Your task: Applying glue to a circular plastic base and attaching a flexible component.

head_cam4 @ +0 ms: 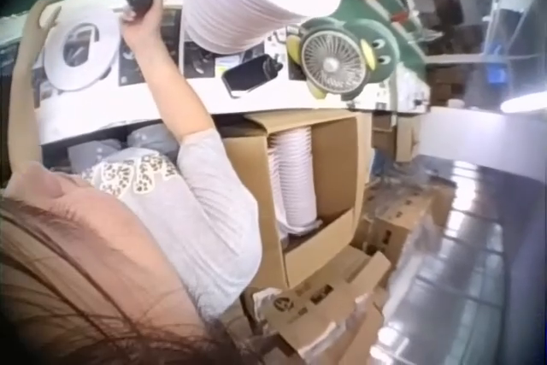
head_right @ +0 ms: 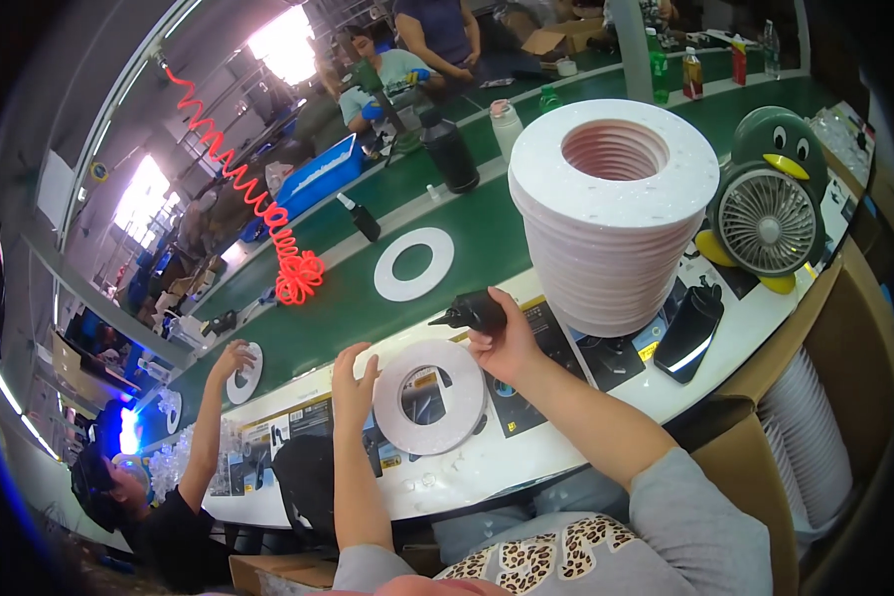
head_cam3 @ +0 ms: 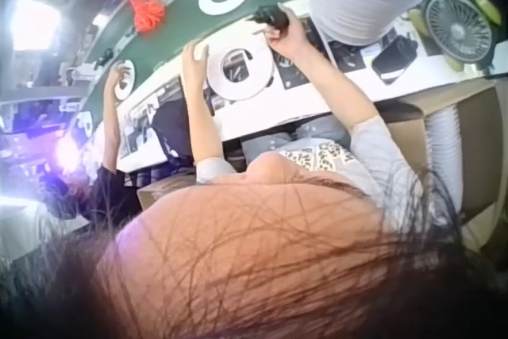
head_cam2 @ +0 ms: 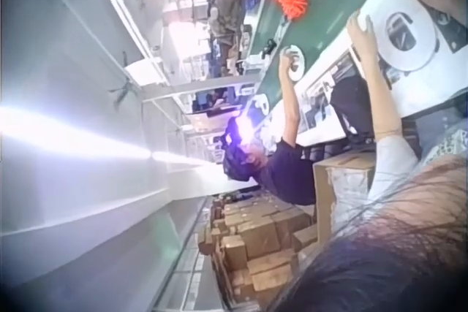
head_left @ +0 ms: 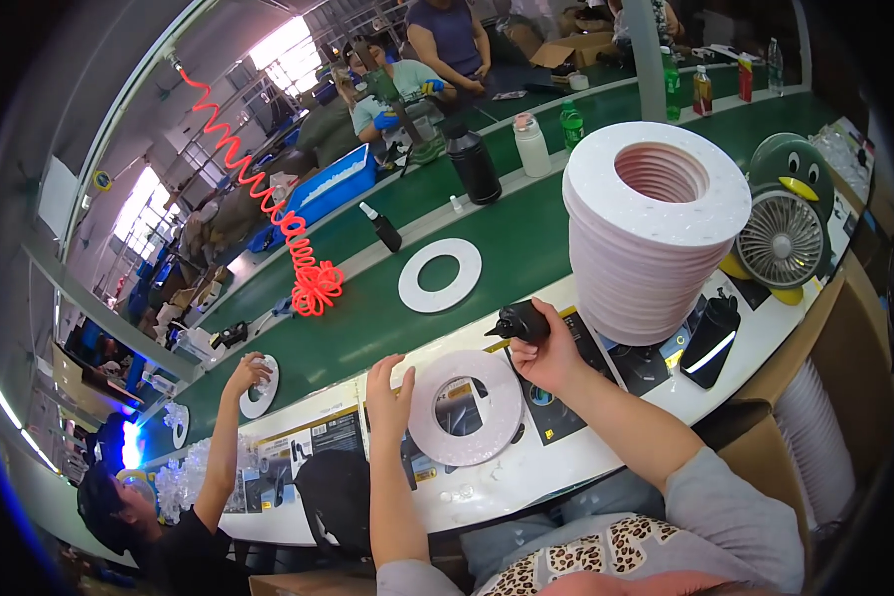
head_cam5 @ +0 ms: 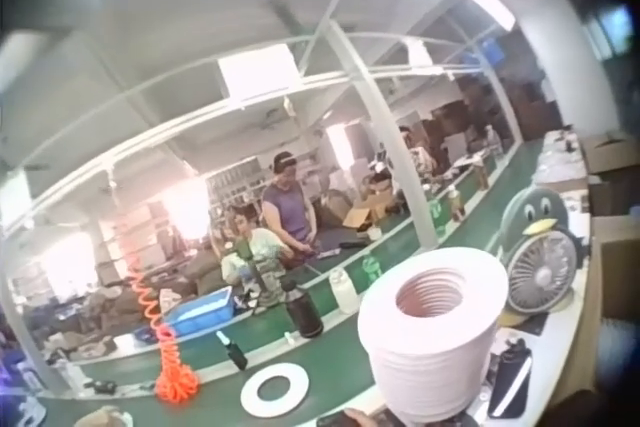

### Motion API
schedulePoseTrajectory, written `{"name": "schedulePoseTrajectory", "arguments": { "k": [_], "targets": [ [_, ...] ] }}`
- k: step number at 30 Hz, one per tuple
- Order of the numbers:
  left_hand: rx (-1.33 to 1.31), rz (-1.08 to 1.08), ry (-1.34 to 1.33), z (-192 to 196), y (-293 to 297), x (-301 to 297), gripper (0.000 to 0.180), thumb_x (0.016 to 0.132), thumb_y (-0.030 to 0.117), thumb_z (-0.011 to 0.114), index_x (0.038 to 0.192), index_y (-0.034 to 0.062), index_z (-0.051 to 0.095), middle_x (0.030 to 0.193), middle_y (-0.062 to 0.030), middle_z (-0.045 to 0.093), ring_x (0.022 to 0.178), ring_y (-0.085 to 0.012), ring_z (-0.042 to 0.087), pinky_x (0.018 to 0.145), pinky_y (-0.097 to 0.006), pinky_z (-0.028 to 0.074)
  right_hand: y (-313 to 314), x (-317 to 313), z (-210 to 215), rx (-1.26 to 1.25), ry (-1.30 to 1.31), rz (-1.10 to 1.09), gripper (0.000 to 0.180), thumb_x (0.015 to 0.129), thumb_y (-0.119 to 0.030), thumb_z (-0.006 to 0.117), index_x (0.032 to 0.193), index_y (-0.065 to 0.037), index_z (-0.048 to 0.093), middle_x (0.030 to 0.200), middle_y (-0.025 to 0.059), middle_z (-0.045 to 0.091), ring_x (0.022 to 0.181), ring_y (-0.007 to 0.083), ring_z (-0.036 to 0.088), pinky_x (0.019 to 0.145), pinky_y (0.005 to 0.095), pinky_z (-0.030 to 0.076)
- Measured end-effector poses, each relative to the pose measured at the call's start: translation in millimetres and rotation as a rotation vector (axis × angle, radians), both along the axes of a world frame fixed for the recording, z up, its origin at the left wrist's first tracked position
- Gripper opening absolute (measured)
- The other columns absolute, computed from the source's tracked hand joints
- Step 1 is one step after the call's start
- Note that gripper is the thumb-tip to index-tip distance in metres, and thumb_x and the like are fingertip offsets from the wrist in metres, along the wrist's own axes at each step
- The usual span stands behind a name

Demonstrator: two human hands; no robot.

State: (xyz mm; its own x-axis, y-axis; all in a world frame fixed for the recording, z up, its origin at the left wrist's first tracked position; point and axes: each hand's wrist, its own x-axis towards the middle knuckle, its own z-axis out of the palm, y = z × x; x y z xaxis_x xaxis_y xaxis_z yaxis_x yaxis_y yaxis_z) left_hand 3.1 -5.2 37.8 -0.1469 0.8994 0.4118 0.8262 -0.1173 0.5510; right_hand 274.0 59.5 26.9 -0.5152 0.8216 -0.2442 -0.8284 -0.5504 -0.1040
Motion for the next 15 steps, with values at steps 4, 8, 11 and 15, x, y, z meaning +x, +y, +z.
{"name": "schedulePoseTrajectory", "arguments": {
  "k": [4, 8, 11, 15],
  "targets": [
    [-0.026, 0.066, -0.071, -33, 1, -18, 0.029, 0.093, 0.017, 0.065, 0.117, 0.0011, 0.063, 0.117, -0.0161, 0.065, 0.112, -0.0295, 0.062, 0.099, -0.037, 0.045, -2, -3, 4, 0.062, -0.053, -0.007, 0.036, 0.093, -0.045, 0.062, 0.094, -0.009, 0.060, 0.071, -0.0002, 0.054, 0.050, 0.0109, 0.041, 0.044, 0.0217, 0.032],
    [-0.084, 0.115, -0.275, -36, 5, -17, 0.029, 0.094, 0.020, 0.064, 0.116, 0.0008, 0.065, 0.110, -0.0147, 0.068, 0.098, -0.0254, 0.067, 0.096, -0.036, 0.047, -2, -5, 2, 0.097, -0.104, -0.002, 0.034, 0.093, -0.043, 0.064, 0.094, -0.009, 0.063, 0.072, 0.0005, 0.059, 0.051, 0.0115, 0.045, 0.045, 0.0216, 0.034],
    [-0.149, 0.062, -0.115, -32, 5, -13, 0.034, 0.092, 0.025, 0.066, 0.115, 0.0000, 0.066, 0.109, -0.0172, 0.068, 0.097, -0.0272, 0.067, 0.090, -0.036, 0.050, -6, -9, 10, 0.104, -0.246, -0.056, 0.025, 0.091, -0.036, 0.068, 0.094, -0.011, 0.063, 0.086, 0.0018, 0.068, 0.055, 0.0101, 0.051, 0.045, 0.0215, 0.037],
    [-0.201, 0.017, -0.074, -24, 0, -2, 0.042, 0.088, 0.035, 0.070, 0.115, 0.0022, 0.066, 0.107, -0.0164, 0.067, 0.102, -0.0312, 0.062, 0.090, -0.041, 0.049, -8, -12, 4, 0.159, -0.393, -0.102, 0.023, 0.090, -0.034, 0.070, 0.098, -0.014, 0.062, 0.090, 0.0018, 0.069, 0.067, 0.0087, 0.061, 0.045, 0.0215, 0.041]
  ]
}}
